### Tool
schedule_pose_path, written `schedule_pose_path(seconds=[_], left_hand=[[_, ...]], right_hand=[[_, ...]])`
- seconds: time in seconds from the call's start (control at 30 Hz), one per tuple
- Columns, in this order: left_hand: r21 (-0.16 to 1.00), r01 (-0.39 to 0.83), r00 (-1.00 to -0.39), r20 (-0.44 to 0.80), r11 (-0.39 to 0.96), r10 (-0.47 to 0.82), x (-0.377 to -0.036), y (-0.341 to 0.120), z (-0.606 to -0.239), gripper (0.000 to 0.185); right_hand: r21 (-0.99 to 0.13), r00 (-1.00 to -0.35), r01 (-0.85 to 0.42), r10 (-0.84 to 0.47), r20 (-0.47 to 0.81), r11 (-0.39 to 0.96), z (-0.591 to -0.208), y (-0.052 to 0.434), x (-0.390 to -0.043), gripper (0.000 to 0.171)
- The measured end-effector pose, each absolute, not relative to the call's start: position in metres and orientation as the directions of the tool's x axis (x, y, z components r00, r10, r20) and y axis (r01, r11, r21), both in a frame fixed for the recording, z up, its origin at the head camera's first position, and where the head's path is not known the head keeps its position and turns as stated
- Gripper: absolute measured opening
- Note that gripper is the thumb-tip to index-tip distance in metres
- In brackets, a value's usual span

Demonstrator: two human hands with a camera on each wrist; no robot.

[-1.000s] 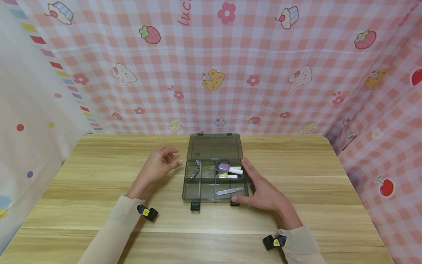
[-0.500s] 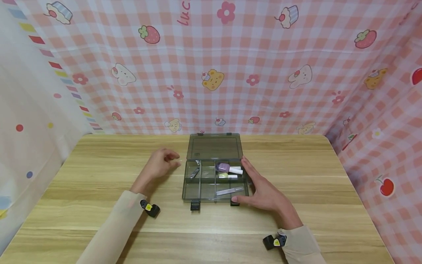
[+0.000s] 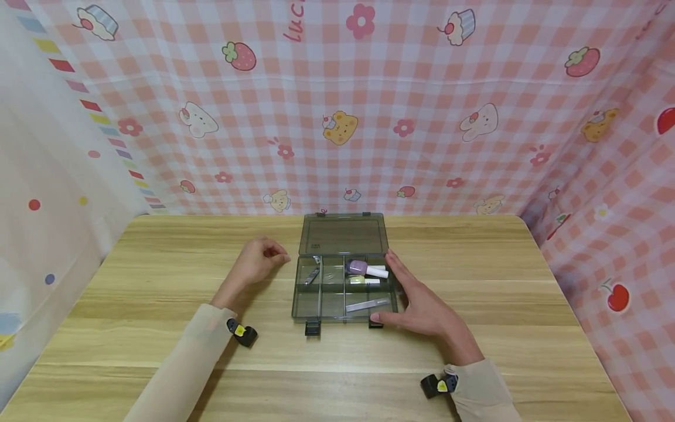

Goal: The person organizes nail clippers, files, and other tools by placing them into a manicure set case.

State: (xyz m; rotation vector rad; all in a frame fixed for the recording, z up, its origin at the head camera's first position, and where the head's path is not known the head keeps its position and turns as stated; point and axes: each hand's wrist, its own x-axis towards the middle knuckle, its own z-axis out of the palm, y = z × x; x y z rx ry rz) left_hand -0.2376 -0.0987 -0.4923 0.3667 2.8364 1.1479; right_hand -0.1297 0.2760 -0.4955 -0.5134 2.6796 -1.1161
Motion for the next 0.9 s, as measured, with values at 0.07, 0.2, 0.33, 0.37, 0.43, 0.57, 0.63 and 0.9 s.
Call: schedule_pose_path(seconds=[0.07,0.2,0.33,0.37,0.43,0.57,0.63,0.9], left_hand=[[0.687,0.201,-0.97,0.039,0.698,0.241,-0.2373,-0.0993,-0.4918,0.01],[0.683,0.194,-0.972,0.036,0.704,0.232,-0.237,-0.1007,-0.4909,0.012],[0.692,0.188,-0.971,0.024,0.697,0.238,-0.2365,-0.1017,-0.4899,0.01],[0.698,0.184,-0.971,0.018,0.692,0.239,-0.2361,-0.1016,-0.4893,0.011],[0.705,0.173,-0.97,0.003,0.687,0.241,-0.2351,-0.1012,-0.4884,0.013],[0.702,0.157,-0.97,-0.022,0.694,0.242,-0.2341,-0.0998,-0.4872,0.022],[0.697,0.158,-0.97,-0.025,0.7,0.243,-0.2342,-0.0993,-0.4875,0.024],[0.685,0.204,-0.965,0.022,0.7,0.26,-0.2353,-0.0993,-0.4913,0.006]], right_hand=[[-0.715,-0.921,-0.242,-0.388,-0.044,0.656,-0.4954,0.2759,-0.13,0.123],[-0.716,-0.919,-0.245,-0.392,-0.044,0.654,-0.4954,0.2755,-0.1302,0.123],[-0.72,-0.917,-0.247,-0.396,-0.041,0.649,-0.4942,0.2753,-0.1307,0.122],[-0.72,-0.918,-0.247,-0.395,-0.041,0.649,-0.4938,0.2754,-0.1308,0.122],[-0.721,-0.917,-0.247,-0.396,-0.041,0.648,-0.4935,0.2757,-0.131,0.122],[-0.72,-0.918,-0.246,-0.395,-0.042,0.649,-0.494,0.2765,-0.1308,0.123],[-0.722,-0.918,-0.244,-0.394,-0.043,0.647,-0.4943,0.2769,-0.1305,0.123],[-0.715,-0.92,-0.241,-0.389,-0.047,0.657,-0.4962,0.2769,-0.1301,0.123]])
